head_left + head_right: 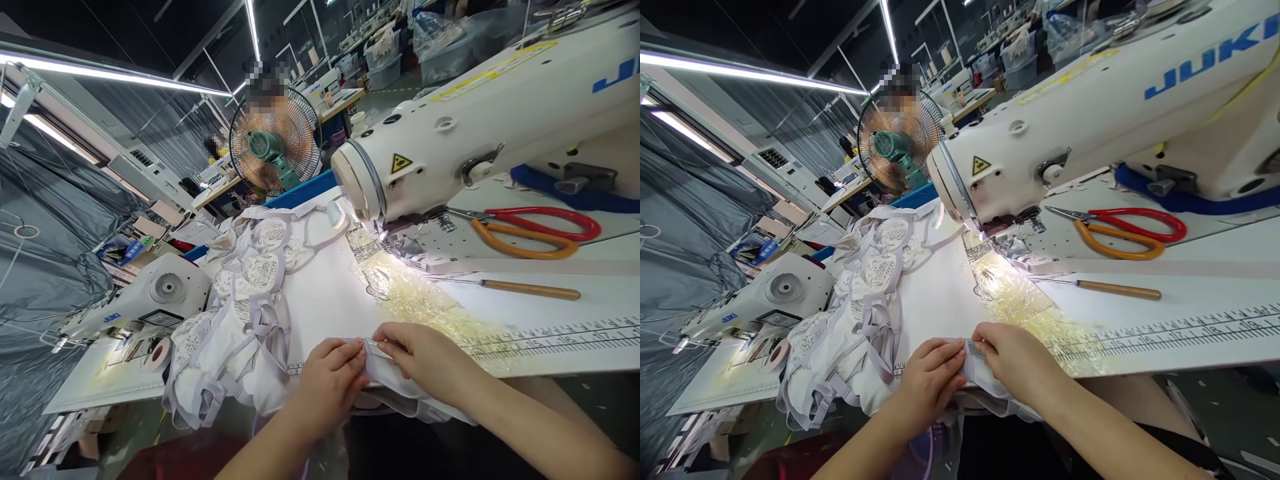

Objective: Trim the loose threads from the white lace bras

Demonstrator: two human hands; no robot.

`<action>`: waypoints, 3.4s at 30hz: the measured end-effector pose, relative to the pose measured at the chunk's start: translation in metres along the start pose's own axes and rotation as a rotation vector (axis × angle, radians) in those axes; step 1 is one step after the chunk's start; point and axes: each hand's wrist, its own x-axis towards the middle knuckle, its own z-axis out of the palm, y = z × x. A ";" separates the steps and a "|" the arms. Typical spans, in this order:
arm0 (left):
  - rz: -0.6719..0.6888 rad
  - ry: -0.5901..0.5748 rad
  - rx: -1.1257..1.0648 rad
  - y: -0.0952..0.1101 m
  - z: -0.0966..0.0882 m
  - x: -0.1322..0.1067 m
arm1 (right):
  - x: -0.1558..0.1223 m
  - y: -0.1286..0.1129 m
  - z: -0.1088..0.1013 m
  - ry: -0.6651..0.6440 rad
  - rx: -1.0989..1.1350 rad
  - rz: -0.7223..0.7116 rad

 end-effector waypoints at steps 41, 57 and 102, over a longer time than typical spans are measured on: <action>-0.312 -0.229 -0.014 0.008 -0.013 0.030 | 0.001 0.013 -0.015 0.220 -0.530 -0.107; -0.729 0.182 -1.023 0.077 0.009 -0.033 | -0.057 0.019 0.048 0.326 -0.291 -0.557; -0.998 0.025 -0.994 0.106 0.030 -0.045 | -0.089 0.027 0.066 0.229 -0.398 -0.621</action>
